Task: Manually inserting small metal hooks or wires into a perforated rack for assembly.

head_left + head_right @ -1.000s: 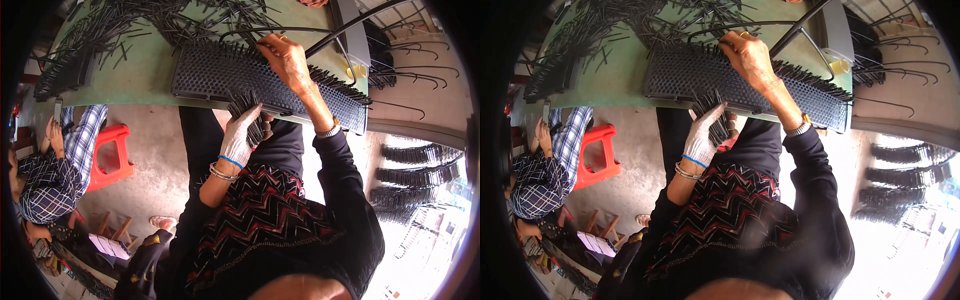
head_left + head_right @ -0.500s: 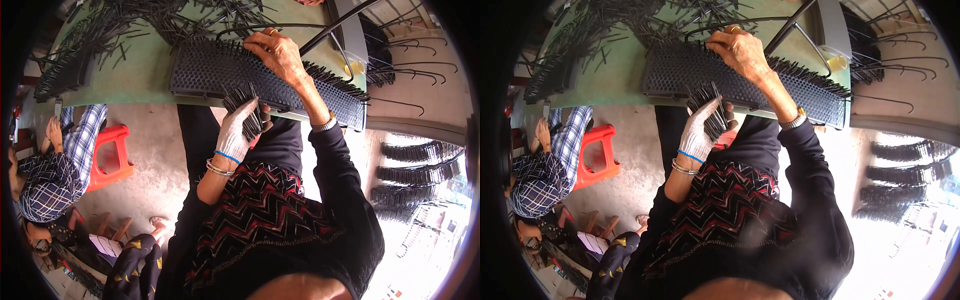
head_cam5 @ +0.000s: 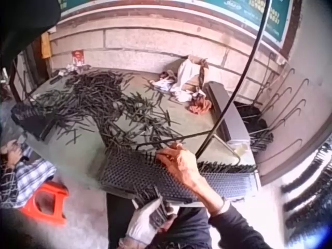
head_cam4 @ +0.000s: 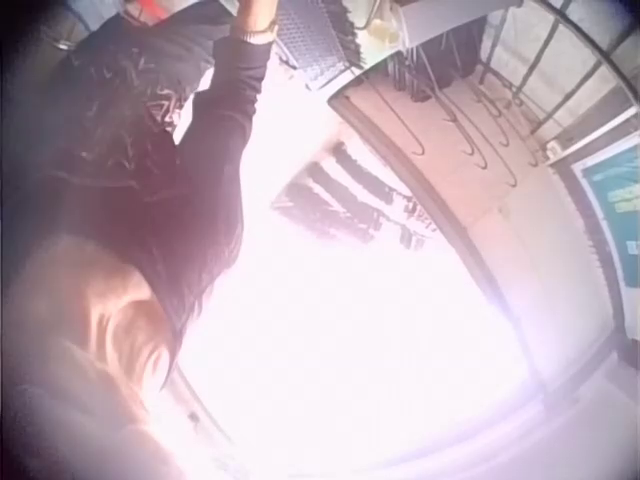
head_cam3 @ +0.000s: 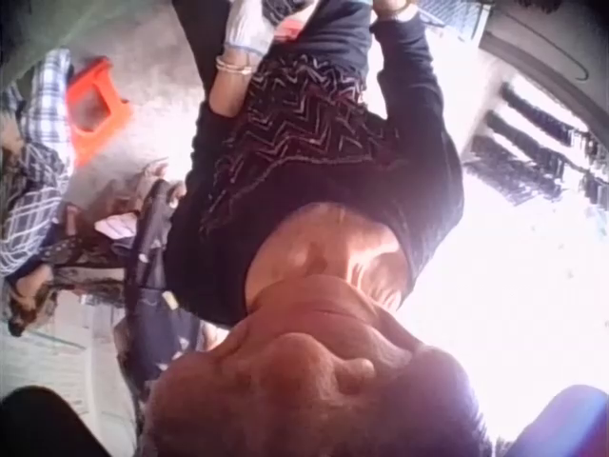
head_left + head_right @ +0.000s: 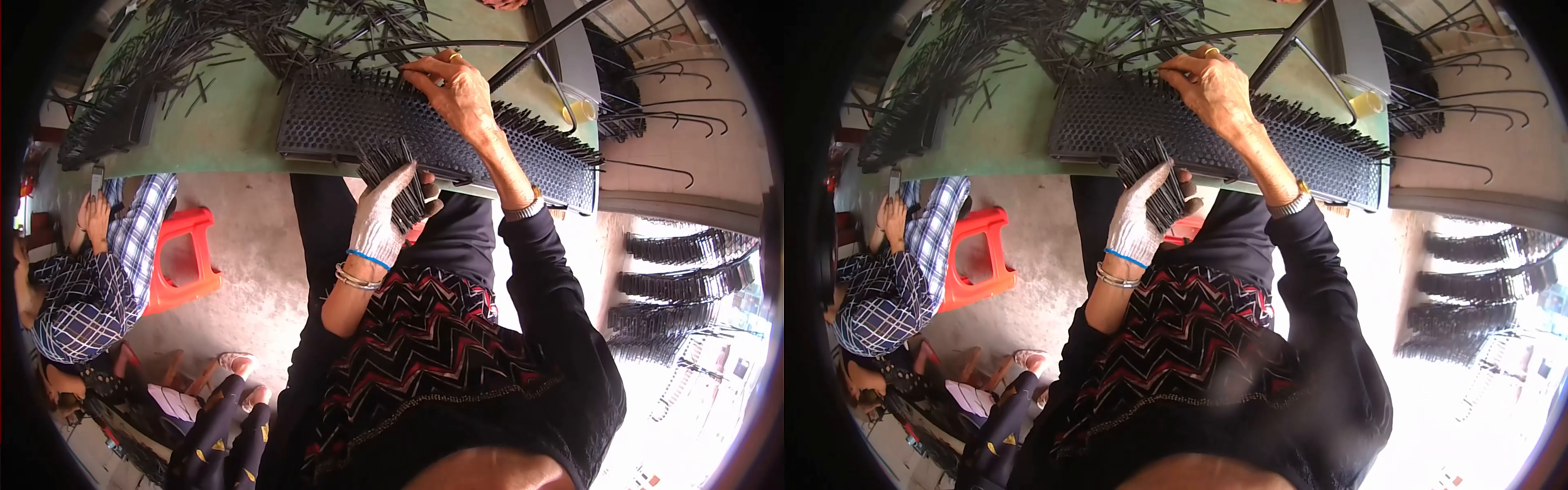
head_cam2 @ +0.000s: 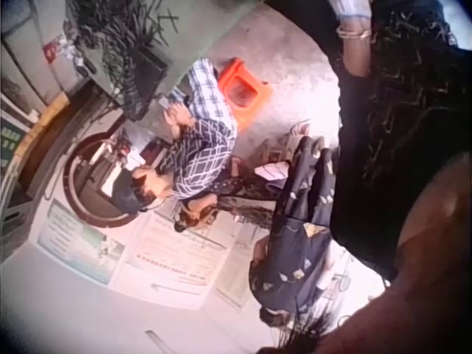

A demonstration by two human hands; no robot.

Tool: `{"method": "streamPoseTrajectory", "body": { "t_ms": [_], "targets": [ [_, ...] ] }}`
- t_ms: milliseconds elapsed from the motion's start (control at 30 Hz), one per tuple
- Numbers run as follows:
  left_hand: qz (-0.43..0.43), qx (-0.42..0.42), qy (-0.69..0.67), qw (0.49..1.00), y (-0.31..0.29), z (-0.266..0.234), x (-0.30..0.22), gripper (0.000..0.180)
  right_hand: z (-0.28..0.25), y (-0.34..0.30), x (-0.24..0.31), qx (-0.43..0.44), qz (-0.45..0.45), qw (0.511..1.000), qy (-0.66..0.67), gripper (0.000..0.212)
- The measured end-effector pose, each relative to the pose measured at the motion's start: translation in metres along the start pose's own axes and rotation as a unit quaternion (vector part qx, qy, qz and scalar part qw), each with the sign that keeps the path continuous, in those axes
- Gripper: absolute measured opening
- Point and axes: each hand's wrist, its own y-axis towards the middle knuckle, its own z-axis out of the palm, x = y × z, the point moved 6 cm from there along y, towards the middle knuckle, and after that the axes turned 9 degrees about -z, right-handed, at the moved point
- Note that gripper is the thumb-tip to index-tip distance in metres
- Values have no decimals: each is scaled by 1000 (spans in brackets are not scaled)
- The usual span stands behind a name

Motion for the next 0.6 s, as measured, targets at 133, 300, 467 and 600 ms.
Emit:
{"method": "streamPoseTrajectory", "body": {
  "t_ms": [133,300,467,600],
  "targets": [
    [0,-8,-5,1000,-4,1,-4,13,1,0,0,-14,12,1000,-6,17],
    [3,-6,-1,1000,-4,0,-3,13,2,2,-3,-8,37,999,18,17],
    [-6,20,17,1000,3,-10,1,20,3,1,-1,-4,54,998,45,16],
    [-8,11,-4,1000,0,-6,2,13,3,0,-1,-5,35,999,40,16]
  ]
}}
